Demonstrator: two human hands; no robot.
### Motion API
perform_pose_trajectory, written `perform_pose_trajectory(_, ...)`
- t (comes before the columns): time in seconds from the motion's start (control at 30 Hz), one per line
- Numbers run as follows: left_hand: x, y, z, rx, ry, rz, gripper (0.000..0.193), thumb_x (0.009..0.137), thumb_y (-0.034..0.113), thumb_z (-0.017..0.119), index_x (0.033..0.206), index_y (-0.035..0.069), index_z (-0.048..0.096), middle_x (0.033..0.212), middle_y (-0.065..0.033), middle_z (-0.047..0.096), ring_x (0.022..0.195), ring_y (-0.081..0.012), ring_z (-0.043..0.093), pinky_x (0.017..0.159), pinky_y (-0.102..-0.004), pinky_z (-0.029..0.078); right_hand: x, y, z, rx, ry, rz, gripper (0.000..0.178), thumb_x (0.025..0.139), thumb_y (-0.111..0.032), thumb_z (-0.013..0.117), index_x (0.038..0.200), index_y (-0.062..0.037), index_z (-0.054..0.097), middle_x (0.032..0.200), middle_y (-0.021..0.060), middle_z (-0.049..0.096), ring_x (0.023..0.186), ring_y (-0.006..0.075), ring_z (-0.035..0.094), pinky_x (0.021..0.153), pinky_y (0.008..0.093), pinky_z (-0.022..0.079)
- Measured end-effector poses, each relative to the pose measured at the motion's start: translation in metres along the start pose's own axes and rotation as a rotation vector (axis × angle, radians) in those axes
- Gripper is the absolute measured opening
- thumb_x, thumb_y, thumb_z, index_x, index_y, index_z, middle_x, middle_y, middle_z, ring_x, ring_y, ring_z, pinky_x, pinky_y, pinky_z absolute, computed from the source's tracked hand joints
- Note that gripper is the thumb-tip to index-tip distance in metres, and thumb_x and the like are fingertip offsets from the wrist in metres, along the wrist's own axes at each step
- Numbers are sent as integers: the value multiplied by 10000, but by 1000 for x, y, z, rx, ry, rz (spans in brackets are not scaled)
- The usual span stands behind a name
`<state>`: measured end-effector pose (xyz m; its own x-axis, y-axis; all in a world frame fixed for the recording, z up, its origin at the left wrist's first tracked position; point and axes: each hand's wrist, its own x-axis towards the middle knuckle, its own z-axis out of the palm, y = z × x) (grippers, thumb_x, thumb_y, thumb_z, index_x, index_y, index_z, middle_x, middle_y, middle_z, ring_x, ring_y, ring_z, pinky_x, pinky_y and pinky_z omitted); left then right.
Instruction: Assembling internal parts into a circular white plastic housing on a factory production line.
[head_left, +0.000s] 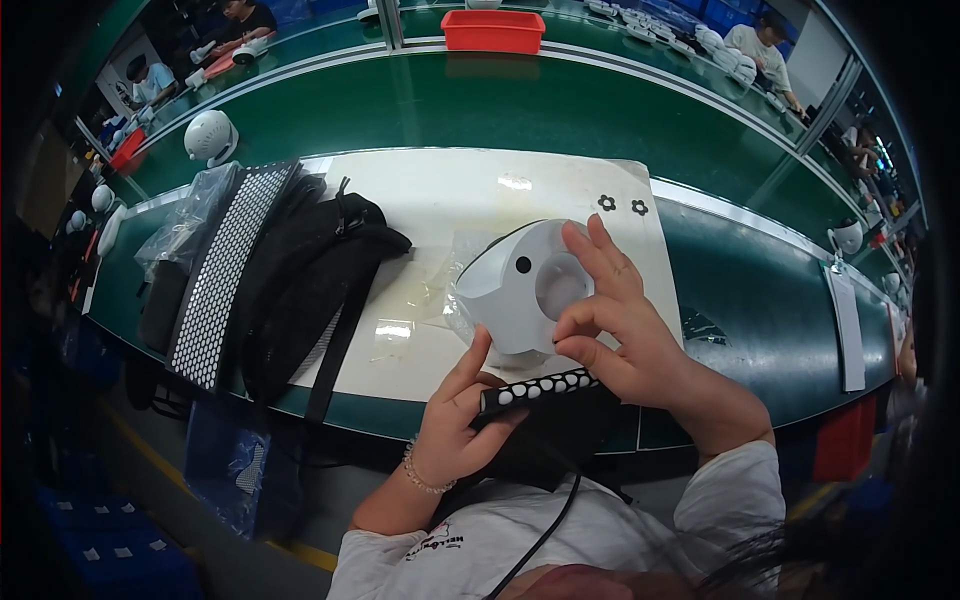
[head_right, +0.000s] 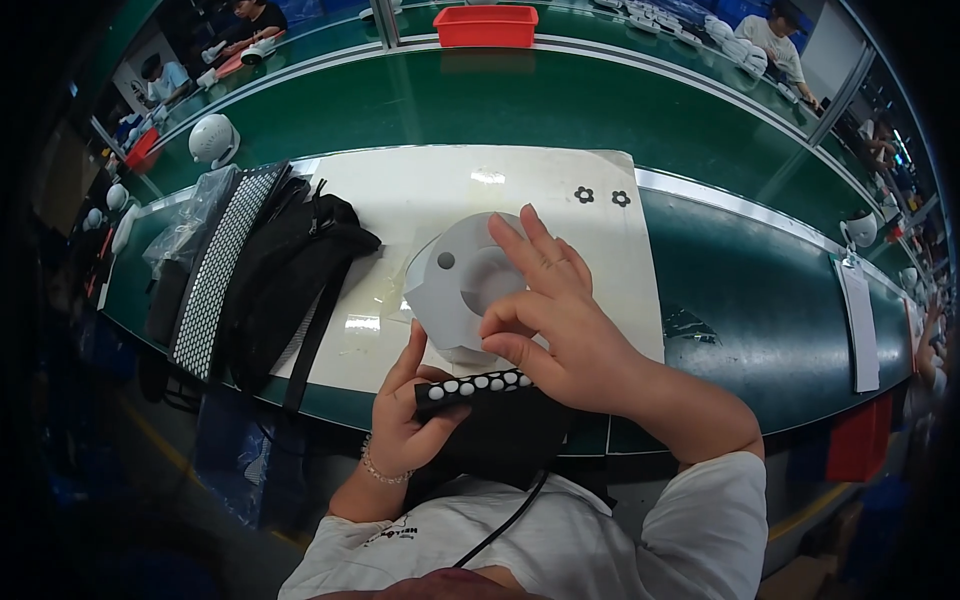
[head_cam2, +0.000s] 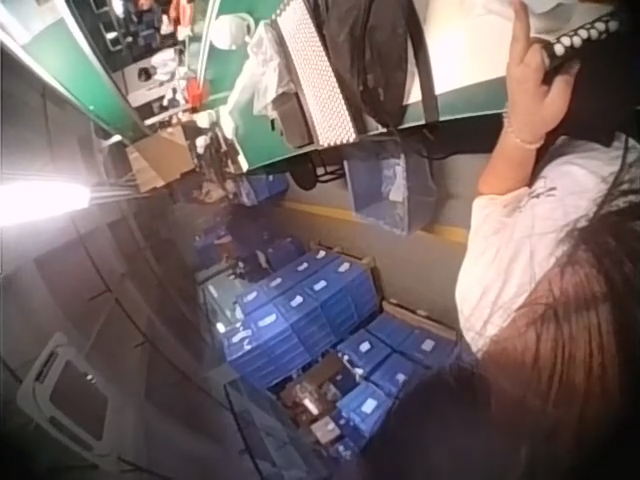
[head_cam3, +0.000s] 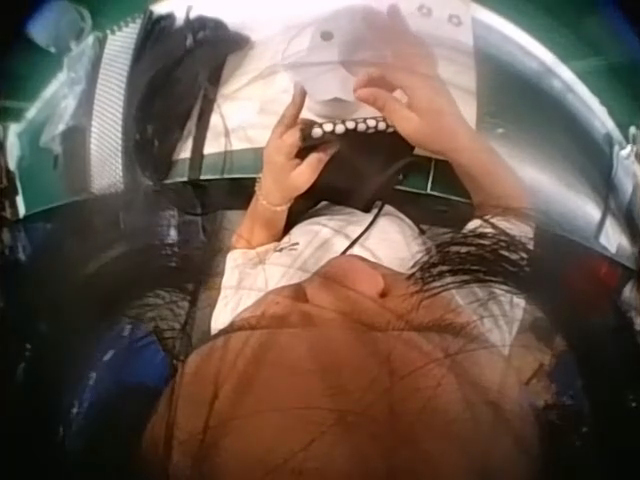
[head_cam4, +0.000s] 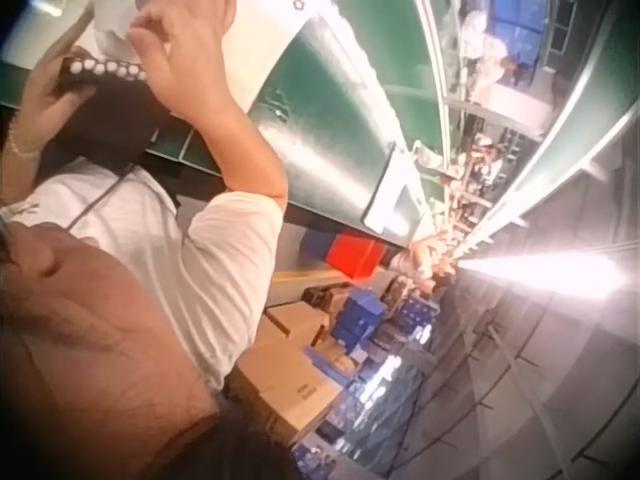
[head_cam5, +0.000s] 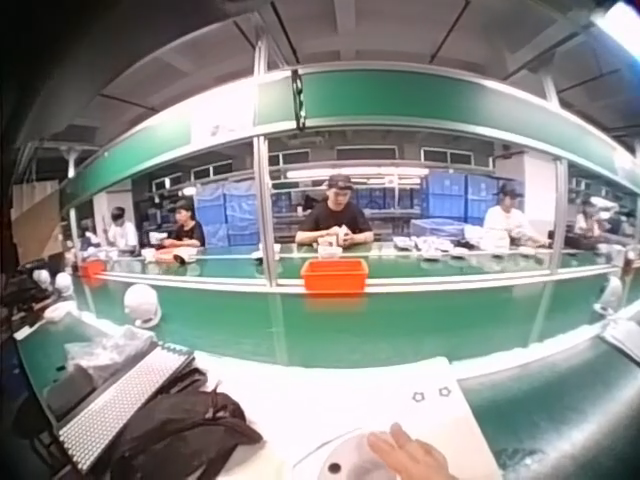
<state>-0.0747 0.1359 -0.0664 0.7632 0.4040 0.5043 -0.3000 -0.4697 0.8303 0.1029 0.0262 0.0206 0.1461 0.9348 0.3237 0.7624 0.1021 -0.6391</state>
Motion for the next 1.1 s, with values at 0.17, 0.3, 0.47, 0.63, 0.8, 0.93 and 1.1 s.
perform_pose_trajectory(0.17,1,5,0,-9,6,-3,223,656,-29,669,850,-25,558,1331,-250,307,743,-183,594,708,-272,468,-5,7,2,7,21,-29,79,801,-174,594,818,-98,605,1417,139,186,1323,345,56,1015,479,92)
perform_pose_trajectory(0.3,2,5,2,-3,23,-4,218,662,-28,669,851,-24,562,1334,-242,307,750,-180,595,714,-271,469,-6,9,6,125,74,-20,75,790,-169,608,825,-102,611,1416,128,199,1322,337,66,1013,463,112)
perform_pose_trajectory(0.47,2,4,3,-9,38,-5,222,644,-8,679,853,-7,603,1317,-269,318,736,-164,597,670,-250,461,-7,9,4,43,65,-42,82,777,-175,625,826,-110,617,1409,126,218,1321,336,77,1005,456,141)
perform_pose_trajectory(0.63,1,5,1,3,34,-41,239,640,1,684,867,-8,610,1320,-259,321,779,-168,602,687,-251,459,-7,6,-4,-134,9,-121,123,776,-218,625,859,-128,632,1386,121,274,1307,334,152,1003,449,142)
perform_pose_trajectory(0.8,1,6,0,47,26,-34,229,643,8,683,860,-13,614,1329,-243,320,819,-178,605,719,-259,458,-25,11,3,-595,130,-358,276,794,-358,568,1000,-185,627,1333,98,371,1268,276,275,1009,431,137)
perform_pose_trajectory(0.93,0,2,1,-26,49,5,213,660,4,690,843,-43,592,1322,-217,346,771,-196,599,688,-269,476,-32,5,16,-522,269,-272,273,757,-330,611,994,-195,631,1248,48,471,1199,240,367,1000,421,160)
perform_pose_trajectory(1.1,-1,-1,2,-69,44,25,208,654,16,703,822,-52,600,1320,-215,349,780,-199,599,691,-275,476,-31,-1,23,-404,294,-350,219,669,-220,688,881,-180,648,1197,20,510,1142,219,416,972,408,199)
